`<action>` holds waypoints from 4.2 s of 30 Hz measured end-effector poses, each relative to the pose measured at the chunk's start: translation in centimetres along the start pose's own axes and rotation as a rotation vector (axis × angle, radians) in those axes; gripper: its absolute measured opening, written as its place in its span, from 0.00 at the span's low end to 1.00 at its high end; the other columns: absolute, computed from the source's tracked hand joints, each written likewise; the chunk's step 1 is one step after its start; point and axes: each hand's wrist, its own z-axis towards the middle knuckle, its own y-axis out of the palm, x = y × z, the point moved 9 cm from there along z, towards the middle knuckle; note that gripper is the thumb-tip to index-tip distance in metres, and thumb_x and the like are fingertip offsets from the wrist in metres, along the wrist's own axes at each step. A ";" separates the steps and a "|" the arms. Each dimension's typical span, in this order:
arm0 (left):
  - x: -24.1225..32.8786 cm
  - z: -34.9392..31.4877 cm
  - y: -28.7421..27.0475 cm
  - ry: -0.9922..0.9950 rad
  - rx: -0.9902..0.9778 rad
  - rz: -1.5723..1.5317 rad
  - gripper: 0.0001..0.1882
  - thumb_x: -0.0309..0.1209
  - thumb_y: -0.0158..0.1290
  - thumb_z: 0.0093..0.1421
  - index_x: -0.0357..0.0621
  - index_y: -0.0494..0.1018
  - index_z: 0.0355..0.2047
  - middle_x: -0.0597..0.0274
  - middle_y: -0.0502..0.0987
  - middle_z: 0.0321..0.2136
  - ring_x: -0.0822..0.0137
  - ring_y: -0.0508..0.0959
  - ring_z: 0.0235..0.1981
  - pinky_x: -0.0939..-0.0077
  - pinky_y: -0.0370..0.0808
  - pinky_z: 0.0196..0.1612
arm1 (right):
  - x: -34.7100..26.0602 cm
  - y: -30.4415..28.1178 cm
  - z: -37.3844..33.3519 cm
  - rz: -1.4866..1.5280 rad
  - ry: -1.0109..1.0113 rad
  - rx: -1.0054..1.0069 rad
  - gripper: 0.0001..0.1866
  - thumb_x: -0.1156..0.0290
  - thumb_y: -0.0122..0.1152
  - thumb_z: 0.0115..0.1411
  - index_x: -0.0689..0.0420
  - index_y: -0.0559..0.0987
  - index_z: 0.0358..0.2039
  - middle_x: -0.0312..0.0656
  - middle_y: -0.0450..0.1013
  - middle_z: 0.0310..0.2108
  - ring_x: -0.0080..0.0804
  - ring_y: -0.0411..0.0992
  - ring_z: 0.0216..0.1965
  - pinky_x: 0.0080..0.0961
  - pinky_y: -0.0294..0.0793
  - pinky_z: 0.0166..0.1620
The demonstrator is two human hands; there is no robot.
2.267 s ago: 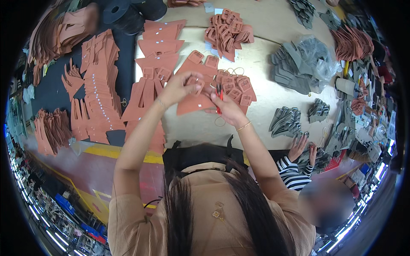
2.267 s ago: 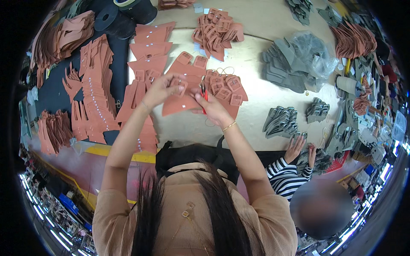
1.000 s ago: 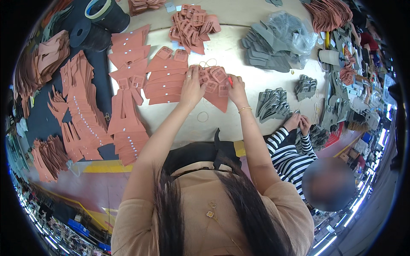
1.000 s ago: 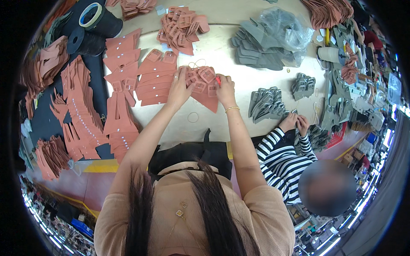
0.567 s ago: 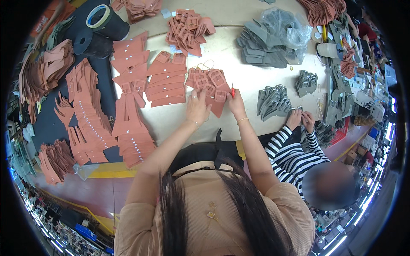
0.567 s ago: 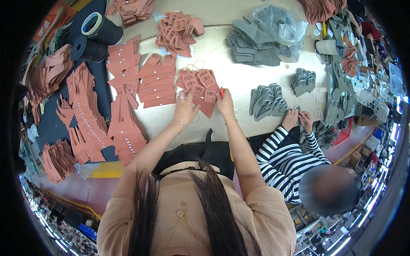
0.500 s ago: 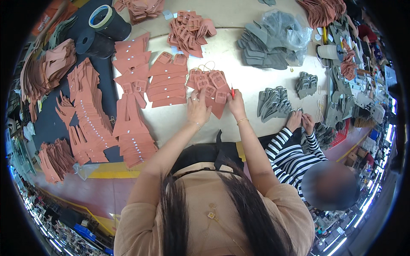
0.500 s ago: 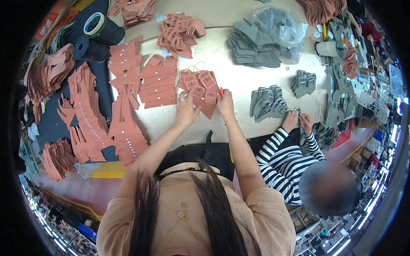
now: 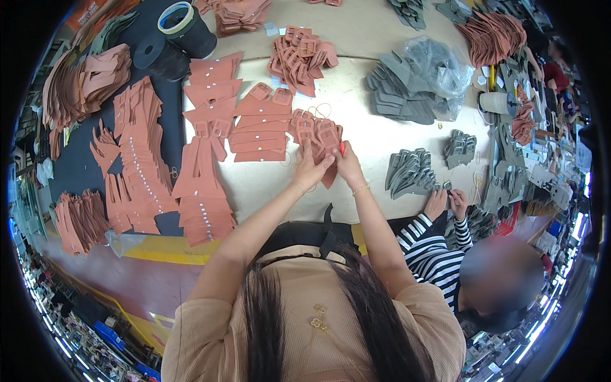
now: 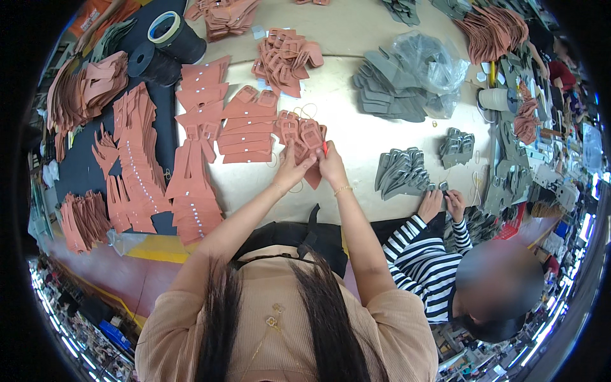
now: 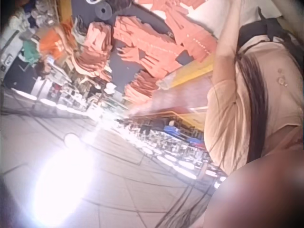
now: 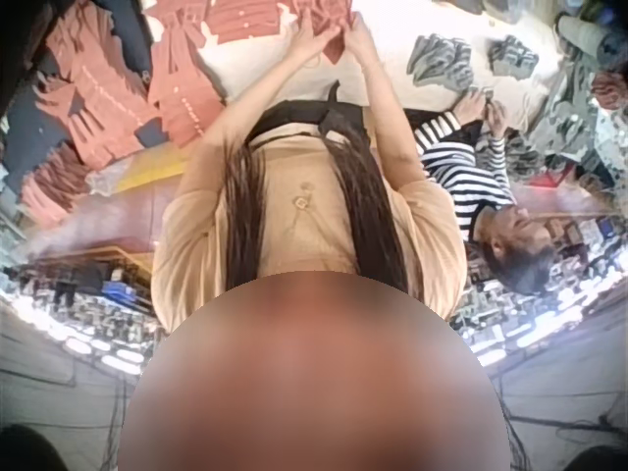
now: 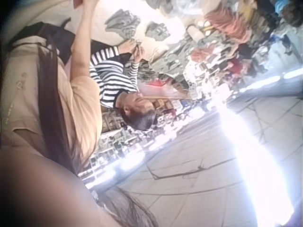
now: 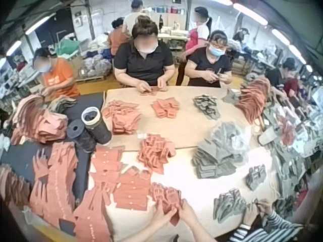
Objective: The person uses red-handled scissors to trim the edges of pink leather pieces at a worktable. They repeatedly pick up pieces, cut along the edges, and place the trimmed pieces into a growing stack. Another worker is visible across the table handling similar materials.
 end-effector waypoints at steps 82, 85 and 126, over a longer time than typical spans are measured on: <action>11.8 -21.8 -15.1 0.299 -0.369 -0.978 0.28 0.28 0.51 0.52 0.35 0.61 0.53 0.41 0.71 0.48 0.56 0.75 0.48 0.60 0.72 0.53 | -20.1 -6.3 -19.9 0.692 -0.484 -0.135 0.16 0.67 0.68 0.55 0.63 0.78 0.40 0.30 0.68 0.28 0.15 0.65 0.28 0.12 0.68 0.33; 7.8 -17.2 -14.0 0.202 -0.249 -1.000 0.21 0.30 0.52 0.56 0.39 0.63 0.49 0.47 0.72 0.46 0.62 0.76 0.45 0.64 0.73 0.50 | -16.0 -4.7 -16.6 0.623 -0.283 -0.093 0.16 0.62 0.65 0.58 0.63 0.77 0.38 0.25 0.62 0.22 0.13 0.55 0.22 0.14 0.57 0.27; 10.4 -19.0 -15.2 0.418 -0.108 -0.946 0.16 0.17 0.54 0.56 0.43 0.59 0.39 0.54 0.77 0.34 0.73 0.78 0.36 0.78 0.75 0.40 | -22.2 -6.4 -22.3 -0.130 -0.980 0.316 0.17 0.77 0.70 0.45 0.60 0.81 0.39 0.42 0.73 0.34 0.31 0.74 0.33 0.23 0.75 0.33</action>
